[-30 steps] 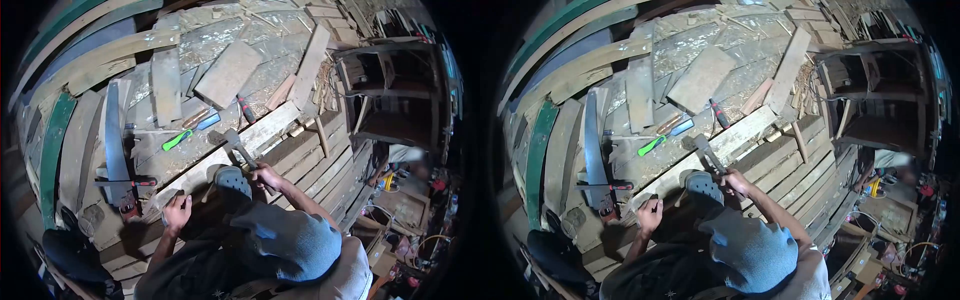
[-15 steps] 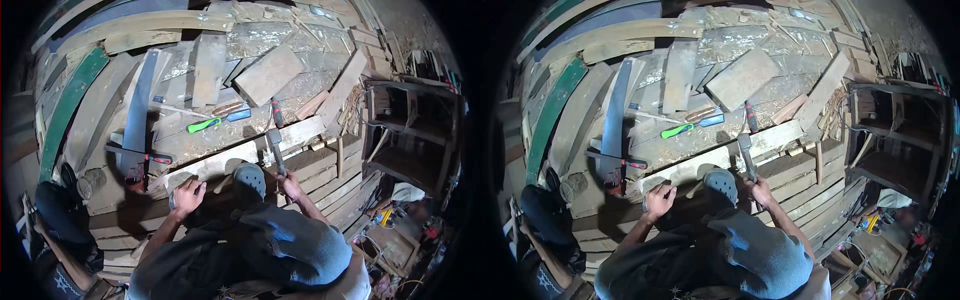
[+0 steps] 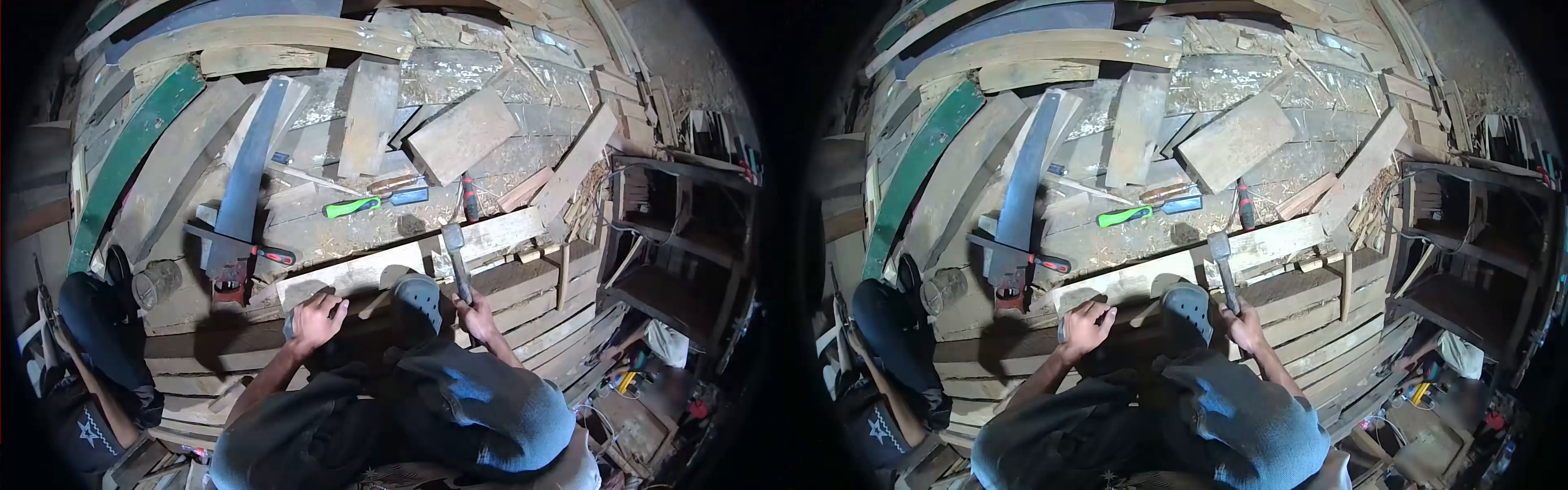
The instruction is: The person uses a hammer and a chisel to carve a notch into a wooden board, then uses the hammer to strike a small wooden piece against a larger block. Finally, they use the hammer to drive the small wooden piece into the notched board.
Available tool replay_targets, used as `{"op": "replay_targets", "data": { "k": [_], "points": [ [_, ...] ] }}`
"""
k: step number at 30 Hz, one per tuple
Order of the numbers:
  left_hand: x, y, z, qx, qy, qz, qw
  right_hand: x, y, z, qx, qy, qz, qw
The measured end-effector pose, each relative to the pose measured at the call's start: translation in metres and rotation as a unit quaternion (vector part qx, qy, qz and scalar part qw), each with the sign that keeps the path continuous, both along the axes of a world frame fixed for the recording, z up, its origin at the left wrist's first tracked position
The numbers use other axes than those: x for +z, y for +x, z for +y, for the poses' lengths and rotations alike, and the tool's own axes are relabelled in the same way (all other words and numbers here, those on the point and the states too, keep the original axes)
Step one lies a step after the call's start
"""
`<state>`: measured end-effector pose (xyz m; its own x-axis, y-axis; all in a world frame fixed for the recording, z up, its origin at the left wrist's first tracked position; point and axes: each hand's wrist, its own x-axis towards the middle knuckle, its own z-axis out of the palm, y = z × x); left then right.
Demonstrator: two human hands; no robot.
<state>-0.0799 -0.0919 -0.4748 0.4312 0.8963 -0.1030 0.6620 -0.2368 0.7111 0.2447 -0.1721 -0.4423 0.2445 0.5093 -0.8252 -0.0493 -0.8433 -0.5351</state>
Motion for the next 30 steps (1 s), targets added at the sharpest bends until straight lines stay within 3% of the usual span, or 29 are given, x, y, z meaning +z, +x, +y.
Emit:
{"op": "replay_targets", "data": {
  "k": [3, 7, 9, 14, 17, 20, 24, 30],
  "points": [
    [-0.004, 0.001, -0.003, 0.008, -0.009, 0.013, 1.0, -0.007, 0.007, 0.0, -0.016, -0.025, 0.065, 0.997],
    [-0.008, -0.002, -0.003, -0.01, -0.062, 0.031, 0.998, 0.004, 0.001, 0.0, -0.017, -0.004, 0.035, 0.999],
    [-0.005, 0.006, 0.004, -0.036, -0.134, 0.167, 0.976, -0.003, -0.002, -0.01, -0.019, 0.001, 0.022, 1.0],
    [-0.018, 0.019, 0.038, -0.107, -0.136, 0.248, 0.953, -0.003, 0.013, -0.003, 0.028, -0.054, 0.035, 0.998],
    [-0.036, 0.021, 0.047, -0.239, -0.183, 0.384, 0.873, 0.018, 0.009, -0.005, -0.007, -0.056, 0.064, 0.996],
    [-0.053, 0.019, 0.042, -0.271, -0.173, 0.367, 0.873, 0.013, 0.005, -0.01, -0.015, -0.027, 0.064, 0.997],
    [-0.068, 0.023, 0.042, -0.256, -0.212, 0.367, 0.869, -0.003, 0.016, -0.005, 0.071, -0.04, 0.019, 0.996],
    [-0.037, 0.023, 0.054, -0.266, -0.218, 0.342, 0.874, -0.001, 0.008, 0.002, 0.014, -0.035, 0.063, 0.997]
  ]
}}
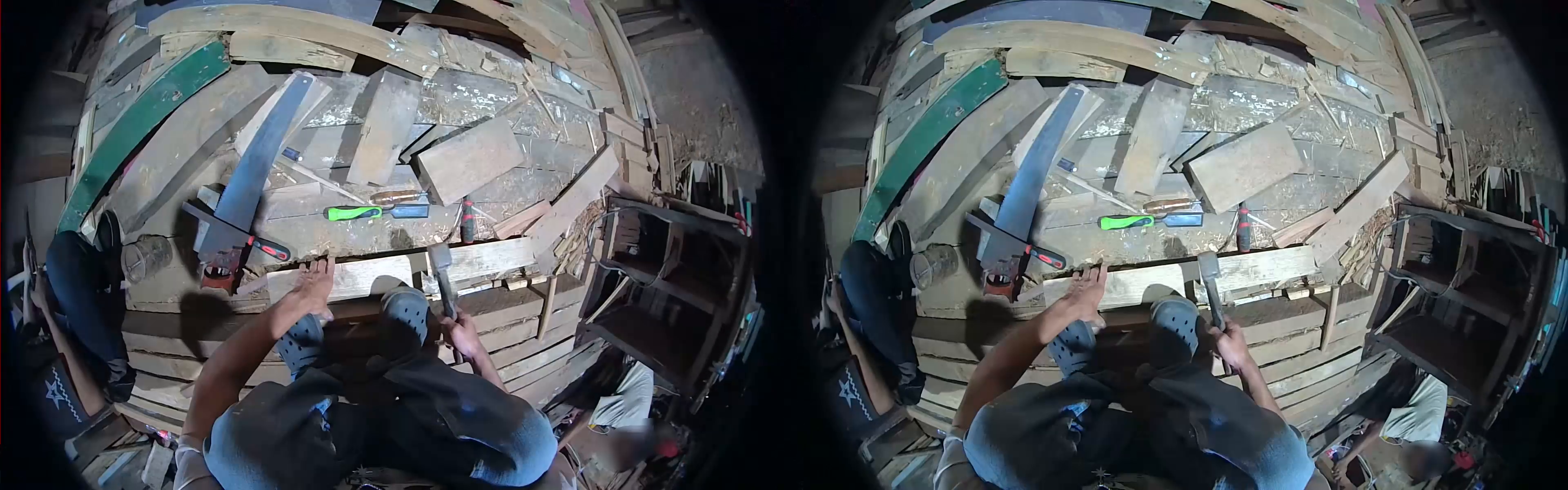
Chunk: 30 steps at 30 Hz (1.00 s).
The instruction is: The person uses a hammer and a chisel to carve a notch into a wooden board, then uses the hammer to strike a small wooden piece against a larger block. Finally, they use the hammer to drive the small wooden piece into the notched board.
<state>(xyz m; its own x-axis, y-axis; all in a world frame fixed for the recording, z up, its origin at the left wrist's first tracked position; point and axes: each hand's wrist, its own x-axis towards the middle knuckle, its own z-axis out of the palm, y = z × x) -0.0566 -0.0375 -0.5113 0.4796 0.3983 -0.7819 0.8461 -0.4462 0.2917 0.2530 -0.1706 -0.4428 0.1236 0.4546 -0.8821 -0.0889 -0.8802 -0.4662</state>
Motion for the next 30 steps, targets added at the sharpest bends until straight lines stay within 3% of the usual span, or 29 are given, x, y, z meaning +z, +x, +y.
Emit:
{"op": "replay_targets", "data": {
  "k": [3, 7, 8, 10, 15, 16, 19, 21, 22, 24, 26, 28, 30],
  "points": [
    [-0.017, -0.004, -0.006, 0.093, -0.004, -0.04, 0.995, 0.002, 0.006, 0.001, -0.01, -0.016, 0.014, 1.0],
    [-0.023, -0.016, 0.006, 0.086, -0.006, -0.068, 0.994, 0.001, -0.003, -0.011, -0.034, -0.005, 0.009, 0.999],
    [-0.031, -0.021, 0.003, 0.121, 0.049, -0.102, 0.986, 0.002, -0.006, -0.013, -0.044, 0.005, -0.013, 0.999],
    [-0.039, -0.026, 0.004, 0.242, 0.011, -0.086, 0.966, -0.007, 0.001, -0.014, -0.025, -0.009, -0.019, 0.999],
    [-0.067, -0.056, -0.007, 0.302, 0.097, -0.232, 0.92, -0.002, 0.007, -0.022, -0.046, -0.017, 0.033, 0.998],
    [-0.054, -0.052, -0.004, 0.317, 0.145, -0.232, 0.908, -0.002, 0.008, -0.024, -0.052, -0.014, 0.035, 0.998],
    [-0.024, -0.054, 0.02, 0.295, 0.117, -0.304, 0.898, 0.003, 0.009, -0.018, -0.066, -0.03, 0.021, 0.997],
    [0.02, -0.044, 0.056, 0.133, 0.159, -0.387, 0.899, 0.004, 0.012, -0.021, -0.087, -0.025, 0.036, 0.995],
    [0.046, -0.034, 0.076, 0.098, 0.12, -0.371, 0.916, 0.004, 0.014, -0.023, -0.099, -0.022, 0.049, 0.994],
    [0.072, -0.008, 0.112, -0.026, 0.189, -0.386, 0.902, 0.007, 0.015, -0.03, -0.104, -0.002, 0.045, 0.994],
    [0.085, 0.035, 0.154, -0.103, 0.14, -0.329, 0.928, 0.019, 0.015, -0.032, -0.077, 0.002, 0.003, 0.997],
    [0.04, 0.082, 0.181, -0.135, 0.29, -0.397, 0.86, 0.028, 0.012, -0.041, -0.08, -0.014, -0.037, 0.996],
    [-0.006, 0.137, 0.213, -0.094, 0.319, -0.348, 0.877, 0.05, 0.006, -0.043, -0.134, -0.067, -0.024, 0.988]
  ]
}}
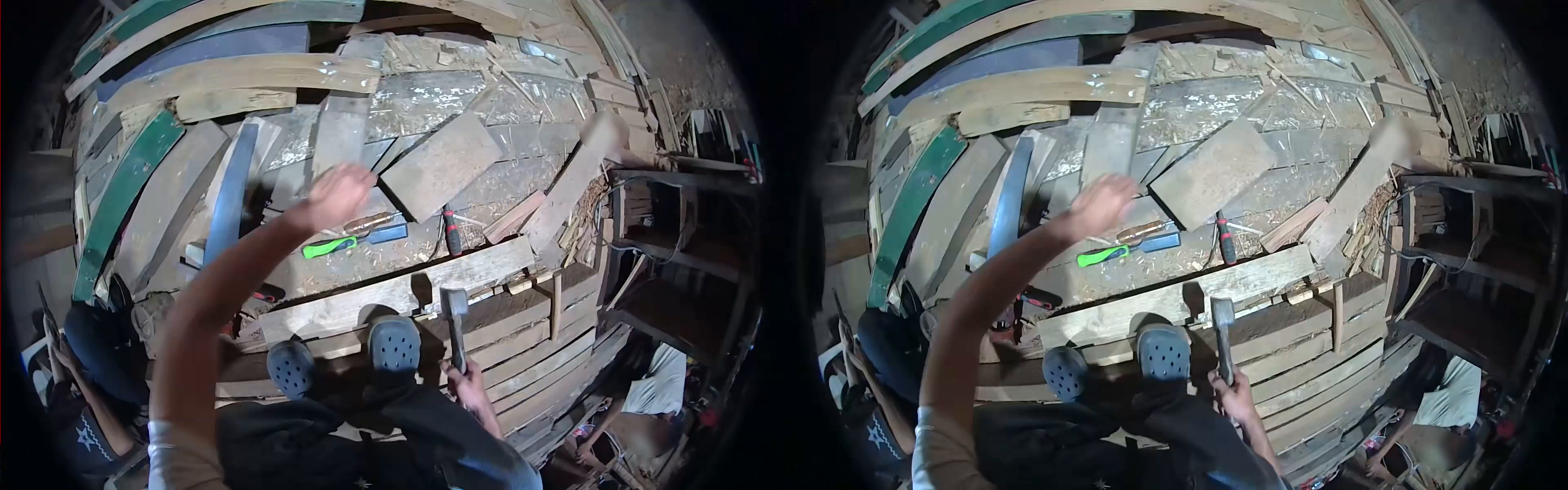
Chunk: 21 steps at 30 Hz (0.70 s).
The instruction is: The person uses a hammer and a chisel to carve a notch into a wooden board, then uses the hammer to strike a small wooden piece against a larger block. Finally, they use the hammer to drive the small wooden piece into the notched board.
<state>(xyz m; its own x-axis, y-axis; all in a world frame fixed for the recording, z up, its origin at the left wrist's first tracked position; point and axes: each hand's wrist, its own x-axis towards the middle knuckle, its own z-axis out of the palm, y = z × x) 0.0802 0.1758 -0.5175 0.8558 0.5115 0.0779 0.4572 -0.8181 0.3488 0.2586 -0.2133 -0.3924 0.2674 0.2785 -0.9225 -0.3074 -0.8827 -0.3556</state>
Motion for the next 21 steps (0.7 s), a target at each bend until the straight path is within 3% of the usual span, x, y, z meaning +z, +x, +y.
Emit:
{"op": "replay_targets", "data": {
  "k": [1, 2, 3, 5, 6, 8, 10, 12, 13, 14, 16, 17, 19, 21],
  "points": [
    [-0.013, 0.014, 0.007, 0.007, 0.206, -0.005, 0.979, -0.002, -0.002, -0.012, -0.012, 0.023, -0.012, 1.0],
    [-0.023, 0.03, 0.013, 0.017, 0.402, -0.013, 0.915, -0.002, -0.004, -0.028, -0.022, 0.045, -0.026, 0.998],
    [-0.03, 0.052, 0.022, 0.017, 0.402, -0.017, 0.915, -0.001, -0.004, -0.044, -0.003, 0.044, -0.054, 0.998],
    [-0.044, 0.096, 0.037, 0.027, 0.17, 0.249, 0.953, 0.01, -0.007, -0.061, -0.003, 0.041, -0.085, 0.996],
    [-0.053, 0.105, 0.04, 0.021, 0.166, 0.246, 0.955, 0.02, -0.009, -0.069, -0.024, 0.038, -0.088, 0.995],
    [-0.072, 0.109, 0.047, 0.064, 0.031, 0.264, 0.962, 0.018, -0.012, -0.102, -0.072, 0.026, -0.082, 0.994],
    [-0.085, 0.115, 0.059, 0.08, 0.039, 0.315, 0.945, 0.024, -0.02, -0.12, -0.13, 0.082, -0.069, 0.986],
    [-0.093, 0.112, 0.077, 0.047, -0.054, 0.237, 0.969, 0.032, -0.032, -0.116, -0.245, 0.091, -0.052, 0.964],
    [-0.081, 0.097, 0.076, 0.007, -0.084, 0.082, 0.993, 0.031, -0.029, -0.122, -0.182, 0.045, -0.058, 0.981],
    [-0.102, 0.105, 0.077, 0.083, -0.061, 0.162, 0.981, 0.031, -0.024, -0.114, -0.085, 0.037, -0.089, 0.992],
    [-0.178, 0.08, 0.102, 0.033, 0.0, -0.03, 0.999, 0.05, -0.018, -0.087, -0.054, 0.037, -0.126, 0.99],
    [-0.134, 0.095, 0.101, -0.012, -0.019, 0.143, 0.989, 0.038, -0.019, -0.11, -0.004, 0.026, -0.118, 0.993],
    [-0.104, 0.114, 0.099, 0.043, -0.012, 0.161, 0.986, 0.037, -0.022, -0.11, -0.029, 0.098, -0.149, 0.984],
    [-0.075, 0.111, 0.101, 0.054, -0.006, 0.047, 0.997, 0.042, -0.014, -0.107, 0.02, 0.072, -0.139, 0.987]
  ]
}}
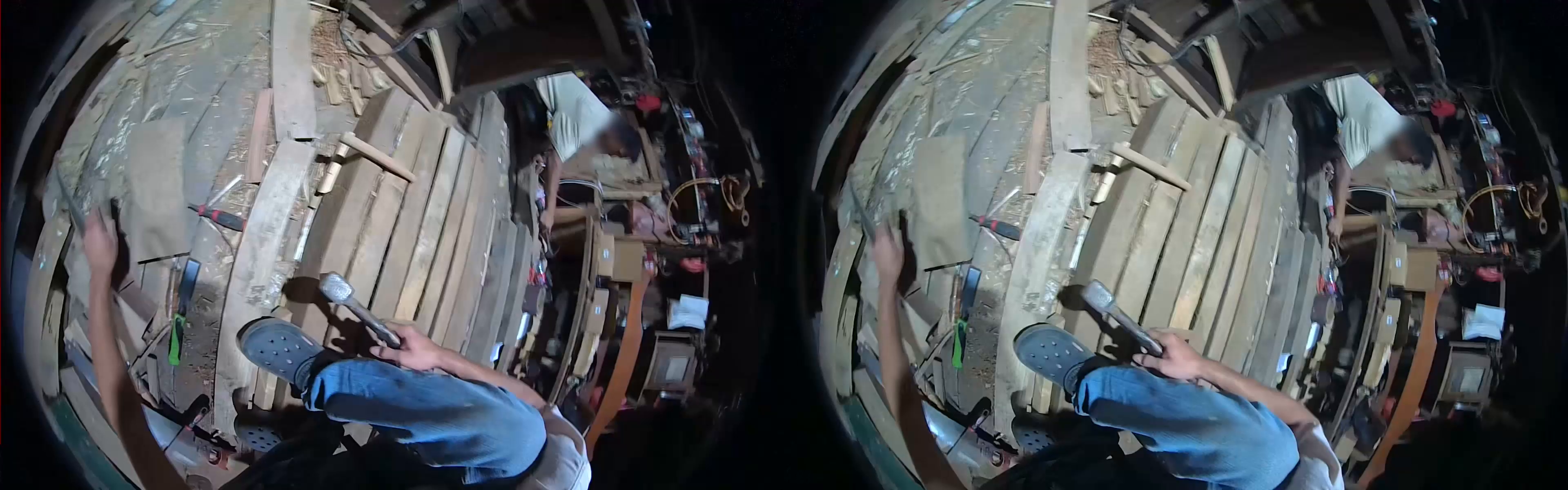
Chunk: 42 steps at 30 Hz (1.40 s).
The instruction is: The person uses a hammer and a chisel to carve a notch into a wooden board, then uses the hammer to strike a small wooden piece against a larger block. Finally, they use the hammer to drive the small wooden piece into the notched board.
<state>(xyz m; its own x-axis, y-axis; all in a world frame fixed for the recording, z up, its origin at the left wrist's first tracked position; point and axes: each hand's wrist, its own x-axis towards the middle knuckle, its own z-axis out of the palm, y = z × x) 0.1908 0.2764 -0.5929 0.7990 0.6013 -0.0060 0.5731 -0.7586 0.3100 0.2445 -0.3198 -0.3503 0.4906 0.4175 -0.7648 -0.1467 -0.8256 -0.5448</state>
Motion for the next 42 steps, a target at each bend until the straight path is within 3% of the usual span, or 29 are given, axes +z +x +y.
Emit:
{"op": "replay_targets", "data": {
  "k": [3, 5, 7, 9, 12, 14, 15, 17, 19, 21, 23, 24, 25, 26, 27, 29, 31, 33, 39, 42],
  "points": [
    [0.08, -0.025, -0.019, -0.034, -0.021, -0.055, 0.998, -0.004, 0.0, 0.005, 0.028, 0.007, -0.004, 1.0],
    [0.084, -0.074, -0.02, -0.072, 0.07, -0.023, 0.995, -0.009, 0.004, 0.009, 0.057, 0.014, -0.006, 0.998],
    [0.096, -0.118, -0.025, -0.051, 0.023, 0.015, 0.998, -0.018, 0.002, 0.015, 0.059, 0.065, -0.006, 0.996],
    [0.08, -0.162, -0.026, 0.001, 0.093, 0.092, 0.991, -0.009, 0.013, 0.035, 0.107, 0.04, 0.027, 0.993],
    [0.052, -0.201, -0.037, 0.034, 0.068, 0.125, 0.989, -0.034, 0.016, 0.043, 0.143, 0.08, 0.023, 0.986],
    [0.053, -0.2, -0.055, 0.081, 0.052, 0.104, 0.99, -0.037, 0.015, 0.061, 0.088, 0.145, 0.118, 0.978],
    [0.058, -0.194, -0.064, 0.122, 0.038, 0.08, 0.989, -0.035, 0.017, 0.073, 0.072, 0.115, 0.16, 0.978],
    [0.078, -0.18, -0.079, 0.163, -0.023, 0.063, 0.984, -0.044, 0.015, 0.099, 0.123, 0.121, 0.052, 0.984],
    [0.051, -0.198, -0.071, 0.11, 0.012, -0.029, 0.993, -0.061, 0.007, 0.124, 0.099, 0.068, 0.024, 0.993],
    [0.095, -0.174, -0.087, 0.238, -0.09, 0.082, 0.964, -0.071, -0.007, 0.14, 0.08, 0.039, 0.03, 0.996],
    [0.036, -0.208, -0.072, 0.188, 0.0, 0.051, 0.981, -0.074, -0.015, 0.148, 0.101, 0.04, -0.009, 0.994],
    [0.011, -0.229, -0.074, 0.089, 0.06, -0.044, 0.993, -0.078, -0.018, 0.15, 0.111, 0.025, -0.009, 0.994],
    [0.002, -0.234, -0.076, 0.023, 0.191, -0.135, 0.972, -0.084, -0.022, 0.153, 0.118, 0.008, -0.013, 0.993],
    [0.035, -0.224, -0.086, 0.132, -0.045, -0.053, 0.989, -0.088, -0.026, 0.156, 0.119, 0.034, -0.003, 0.992],
    [0.036, -0.224, -0.092, 0.14, -0.006, -0.021, 0.99, -0.092, -0.029, 0.16, 0.114, 0.057, 0.002, 0.992],
    [0.034, -0.228, -0.094, 0.131, 0.02, -0.071, 0.989, -0.1, -0.029, 0.174, 0.148, 0.027, 0.018, 0.988],
    [0.053, -0.215, -0.097, 0.218, -0.155, -0.003, 0.964, -0.087, -0.037, 0.199, 0.112, 0.064, 0.067, 0.989],
    [0.064, -0.208, -0.106, 0.246, -0.203, -0.039, 0.947, -0.088, -0.04, 0.221, 0.156, 0.119, 0.057, 0.979],
    [0.044, -0.208, -0.102, 0.275, -0.129, -0.072, 0.95, -0.077, -0.056, 0.257, 0.162, 0.169, 0.093, 0.968],
    [0.056, -0.206, -0.096, 0.296, -0.147, -0.158, 0.93, -0.08, -0.054, 0.248, 0.195, 0.166, 0.061, 0.965]
  ]
}}
